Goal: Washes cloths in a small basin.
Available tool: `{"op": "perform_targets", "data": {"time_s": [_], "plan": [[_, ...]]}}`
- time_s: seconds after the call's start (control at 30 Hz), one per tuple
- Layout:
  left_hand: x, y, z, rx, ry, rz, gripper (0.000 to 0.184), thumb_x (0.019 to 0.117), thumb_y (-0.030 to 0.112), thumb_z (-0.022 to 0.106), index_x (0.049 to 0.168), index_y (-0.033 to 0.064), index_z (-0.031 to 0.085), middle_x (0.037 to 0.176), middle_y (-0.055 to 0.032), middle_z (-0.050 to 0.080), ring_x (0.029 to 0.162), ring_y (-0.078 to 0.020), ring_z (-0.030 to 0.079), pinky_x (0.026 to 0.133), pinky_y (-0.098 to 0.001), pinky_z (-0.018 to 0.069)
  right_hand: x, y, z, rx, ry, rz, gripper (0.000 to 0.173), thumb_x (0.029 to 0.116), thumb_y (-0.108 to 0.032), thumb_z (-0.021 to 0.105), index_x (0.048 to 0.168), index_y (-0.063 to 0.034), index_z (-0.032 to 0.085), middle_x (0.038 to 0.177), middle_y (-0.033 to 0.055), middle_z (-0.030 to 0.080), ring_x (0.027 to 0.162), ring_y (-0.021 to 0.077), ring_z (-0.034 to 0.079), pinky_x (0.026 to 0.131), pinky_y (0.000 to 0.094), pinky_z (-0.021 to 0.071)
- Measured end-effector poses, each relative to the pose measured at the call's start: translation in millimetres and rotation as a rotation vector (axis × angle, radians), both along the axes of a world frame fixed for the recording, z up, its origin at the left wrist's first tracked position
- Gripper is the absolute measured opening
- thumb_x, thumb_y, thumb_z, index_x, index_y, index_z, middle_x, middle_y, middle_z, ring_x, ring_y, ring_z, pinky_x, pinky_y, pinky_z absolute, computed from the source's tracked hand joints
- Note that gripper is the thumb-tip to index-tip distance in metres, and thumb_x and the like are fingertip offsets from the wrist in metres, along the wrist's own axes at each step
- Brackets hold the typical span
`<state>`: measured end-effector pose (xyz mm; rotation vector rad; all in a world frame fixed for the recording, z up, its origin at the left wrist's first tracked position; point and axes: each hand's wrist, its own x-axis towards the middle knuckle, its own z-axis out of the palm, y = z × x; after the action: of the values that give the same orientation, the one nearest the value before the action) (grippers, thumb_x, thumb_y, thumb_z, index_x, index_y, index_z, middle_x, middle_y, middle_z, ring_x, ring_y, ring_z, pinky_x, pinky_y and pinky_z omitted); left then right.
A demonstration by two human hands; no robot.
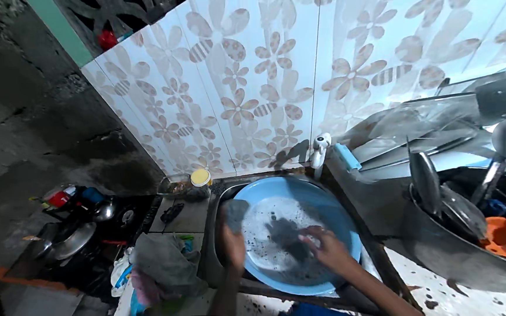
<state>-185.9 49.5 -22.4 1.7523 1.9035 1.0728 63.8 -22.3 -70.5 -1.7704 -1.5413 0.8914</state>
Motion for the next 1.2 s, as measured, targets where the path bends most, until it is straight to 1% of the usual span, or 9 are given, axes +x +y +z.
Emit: {"op": "perform_targets", "data": {"time_s": [0.13,0.23,0.33,0.43,0.5,0.67,0.87,0.97,1.2], "plan": [[-86.9,53.3,25.0,-0.219,0.598,0.281,0.081,0.0850,0.043,0.081,0.155,0.0262,0.045,0.160,-0.0296,0.031,0.142,-0.0531,0.038,0.108,-0.0697,0.0351,4.9,-37.2,-23.9,0.208,-0.279,-0.221,0.023,0.0945,-0.010,0.063,0.112,-0.0007,0.075,0.128,0.0279,0.063,0.123,0.0572,0.052,0.101,0.0717,0.0412],[-95.7,57.5,30.0,-0.387,0.742,0.159,0.076,0.0911,0.062,0.067,0.148,0.0131,0.056,0.167,-0.0281,0.017,0.152,-0.0529,0.018,0.117,-0.0725,0.0192,-5.0,-51.7,-25.1,0.114,-0.344,-0.323,0.029,0.0883,-0.008,0.070,0.116,-0.0028,0.075,0.145,0.0313,0.052,0.133,0.0604,0.042,0.108,0.0739,0.0336],[-54.9,37.5,28.0,-0.324,0.560,0.011,0.055,0.1009,0.049,0.060,0.135,0.0053,0.065,0.150,-0.0273,0.049,0.138,-0.0435,0.049,0.112,-0.0566,0.0421,-5.4,-50.7,-18.5,-0.036,-0.344,-0.394,0.037,0.0872,-0.010,0.071,0.124,-0.0048,0.072,0.155,0.0305,0.041,0.139,0.0595,0.036,0.111,0.0705,0.0328],[-24.8,12.8,-17.5,-0.506,0.124,-0.071,0.067,0.1017,0.044,0.062,0.139,-0.0097,0.051,0.130,-0.0330,0.060,0.115,-0.0419,0.064,0.098,-0.0540,0.0527,-2.2,-46.8,-11.0,-0.158,-0.278,-0.406,0.046,0.0873,-0.007,0.069,0.133,-0.0045,0.066,0.161,0.0280,0.032,0.146,0.0564,0.027,0.116,0.0655,0.0300],[-13.6,-0.3,-49.2,-0.508,-0.096,-0.009,0.078,0.0970,0.037,0.072,0.147,-0.0115,0.036,0.135,-0.0375,0.054,0.121,-0.0470,0.059,0.102,-0.0576,0.0500,-2.1,-44.0,-11.9,-0.159,-0.252,-0.400,0.047,0.0857,0.000,0.066,0.132,-0.0042,0.066,0.163,0.0274,0.029,0.148,0.0554,0.023,0.118,0.0638,0.0290],[-9.7,-17.2,-61.5,-0.563,-0.460,0.138,0.044,0.0951,0.006,0.070,0.133,-0.0110,0.055,0.127,-0.0324,0.060,0.113,-0.0415,0.060,0.094,-0.0569,0.0498,-2.8,-42.1,-9.6,-0.101,-0.143,-0.361,0.044,0.0835,0.011,0.060,0.124,-0.0026,0.071,0.165,0.0285,0.023,0.153,0.0524,0.013,0.123,0.0578,0.0256],[-20.2,-30.6,-23.7,-0.397,-0.481,0.083,0.051,0.0873,-0.006,0.064,0.136,-0.0130,0.049,0.128,-0.0325,0.057,0.110,-0.0390,0.058,0.095,-0.0551,0.0501,-3.5,-39.2,-10.3,-0.107,-0.069,-0.260,0.039,0.0876,0.006,0.062,0.125,-0.0015,0.071,0.166,0.0284,0.018,0.156,0.0470,0.008,0.126,0.0553,0.0222],[-18.8,-26.6,16.4,-0.406,-0.301,0.115,0.052,0.0816,-0.007,0.069,0.131,-0.0139,0.053,0.118,-0.0313,0.060,0.099,-0.0369,0.060,0.082,-0.0530,0.0518,-8.4,-34.5,-3.5,-0.272,-0.113,-0.105,0.042,0.0890,0.007,0.062,0.131,0.0022,0.065,0.166,0.0291,0.019,0.155,0.0477,0.011,0.124,0.0555,0.0271],[-2.3,-34.2,51.6,-0.352,-0.163,0.043,0.039,0.0843,-0.006,0.069,0.121,-0.0153,0.059,0.113,-0.0320,0.063,0.101,-0.0386,0.062,0.088,-0.0551,0.0512,-7.0,0.7,-0.5,-0.483,0.068,-0.311,0.079,0.0913,-0.002,0.066,0.157,0.0086,0.023,0.162,0.0368,0.017,0.148,0.0532,0.028,0.117,0.0597,0.0345]]}}
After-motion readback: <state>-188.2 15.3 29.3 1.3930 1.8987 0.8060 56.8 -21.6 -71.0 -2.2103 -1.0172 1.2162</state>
